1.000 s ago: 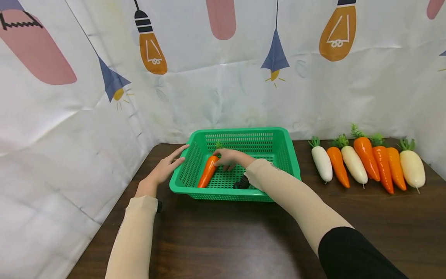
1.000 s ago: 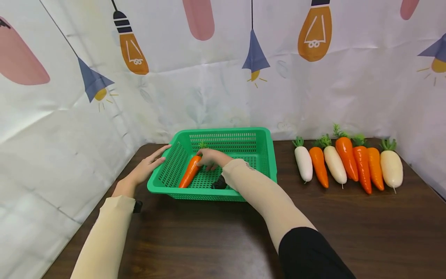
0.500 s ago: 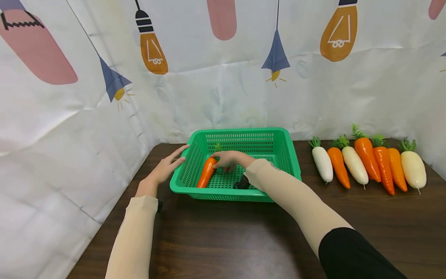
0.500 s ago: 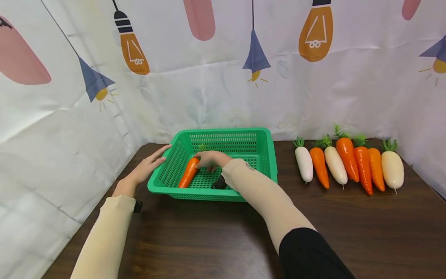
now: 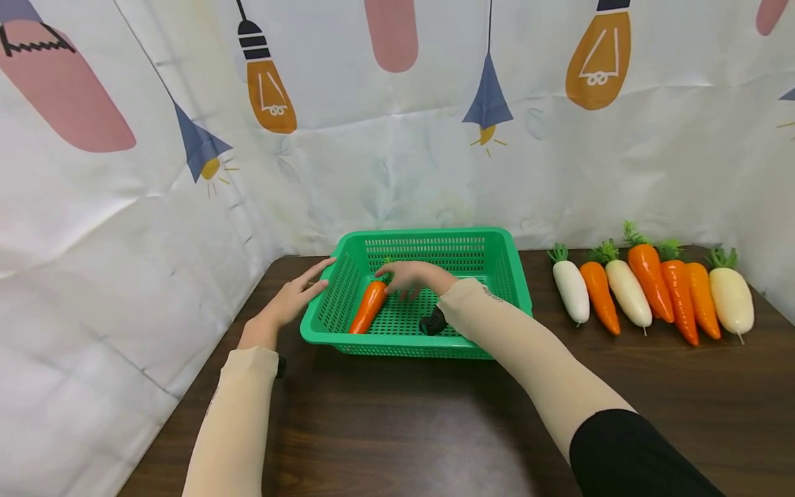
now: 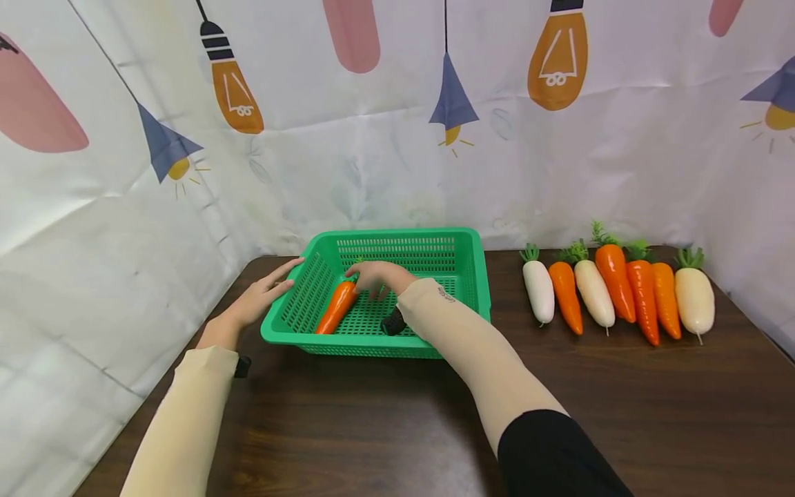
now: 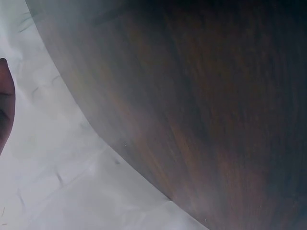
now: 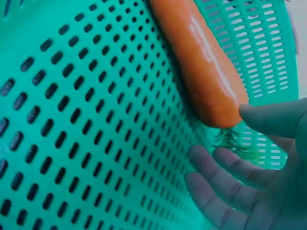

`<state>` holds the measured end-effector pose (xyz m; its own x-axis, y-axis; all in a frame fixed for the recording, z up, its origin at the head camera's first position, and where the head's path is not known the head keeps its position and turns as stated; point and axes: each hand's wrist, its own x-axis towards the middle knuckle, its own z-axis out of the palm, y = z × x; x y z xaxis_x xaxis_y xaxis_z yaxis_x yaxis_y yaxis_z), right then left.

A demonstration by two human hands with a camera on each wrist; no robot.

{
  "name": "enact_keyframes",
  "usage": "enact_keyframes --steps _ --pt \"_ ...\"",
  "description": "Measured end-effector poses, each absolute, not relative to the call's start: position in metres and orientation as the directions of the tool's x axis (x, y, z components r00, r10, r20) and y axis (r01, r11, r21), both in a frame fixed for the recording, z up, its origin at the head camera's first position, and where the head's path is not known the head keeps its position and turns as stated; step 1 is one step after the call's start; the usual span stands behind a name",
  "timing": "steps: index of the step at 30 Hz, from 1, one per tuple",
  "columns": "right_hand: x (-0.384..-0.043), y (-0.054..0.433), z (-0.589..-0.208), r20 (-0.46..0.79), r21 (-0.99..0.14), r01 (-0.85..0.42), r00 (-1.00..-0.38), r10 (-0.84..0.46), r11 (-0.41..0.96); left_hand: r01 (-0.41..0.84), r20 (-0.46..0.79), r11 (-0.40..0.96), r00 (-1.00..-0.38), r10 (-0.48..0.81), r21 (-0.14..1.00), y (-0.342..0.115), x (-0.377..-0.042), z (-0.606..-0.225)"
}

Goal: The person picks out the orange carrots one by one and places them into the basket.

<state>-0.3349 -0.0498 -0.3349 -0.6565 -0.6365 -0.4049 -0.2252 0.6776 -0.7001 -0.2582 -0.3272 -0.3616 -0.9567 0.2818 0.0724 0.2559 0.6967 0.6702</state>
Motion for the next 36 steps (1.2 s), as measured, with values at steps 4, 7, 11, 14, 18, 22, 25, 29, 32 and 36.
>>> enact_keyframes --steps 4,7,11,14,18,22,25,29,32,36 --pt "-0.335 -0.045 -0.328 -0.397 -0.694 -0.247 -0.652 -0.645 0.677 0.262 0.07 0.701 -0.954 0.29 0.663 -0.327 -0.258 -0.361" --pt "-0.335 -0.041 -0.322 -0.378 -0.7 -0.264 -0.651 -0.658 0.663 0.267 0.073 0.7 -0.953 0.295 0.662 -0.327 -0.258 -0.36" --pt "-0.332 -0.036 -0.313 -0.353 -0.696 -0.301 -0.647 -0.676 0.651 0.258 0.07 0.694 -0.955 0.287 0.673 -0.328 -0.257 -0.36" --pt "-0.328 -0.032 -0.306 -0.337 -0.684 -0.342 -0.635 -0.695 0.644 0.254 0.065 0.697 -0.956 0.286 0.67 -0.329 -0.257 -0.36" --pt "-0.323 -0.025 -0.296 -0.309 -0.686 -0.371 -0.63 -0.712 0.626 0.257 0.066 0.71 -0.956 0.286 0.656 -0.329 -0.257 -0.361" --pt "-0.32 -0.015 -0.289 -0.264 -0.706 -0.384 -0.636 -0.725 0.594 0.261 0.067 0.715 -0.955 0.288 0.649 -0.329 -0.258 -0.362" --pt "-0.317 -0.005 -0.283 -0.223 -0.728 -0.395 -0.636 -0.739 0.56 0.264 0.068 0.717 -0.955 0.29 0.645 -0.329 -0.258 -0.362" --pt "-0.315 0.009 -0.275 -0.189 -0.749 -0.397 -0.639 -0.746 0.53 0.268 0.069 0.719 -0.953 0.293 0.642 -0.331 -0.259 -0.363" --pt "-0.311 0.021 -0.268 -0.173 -0.757 -0.395 -0.648 -0.742 0.521 0.269 0.068 0.718 -0.953 0.296 0.642 -0.331 -0.26 -0.362" --pt "-0.303 0.036 -0.26 -0.134 -0.77 -0.404 -0.655 -0.744 0.494 0.269 0.065 0.716 -0.952 0.299 0.645 -0.331 -0.259 -0.361"
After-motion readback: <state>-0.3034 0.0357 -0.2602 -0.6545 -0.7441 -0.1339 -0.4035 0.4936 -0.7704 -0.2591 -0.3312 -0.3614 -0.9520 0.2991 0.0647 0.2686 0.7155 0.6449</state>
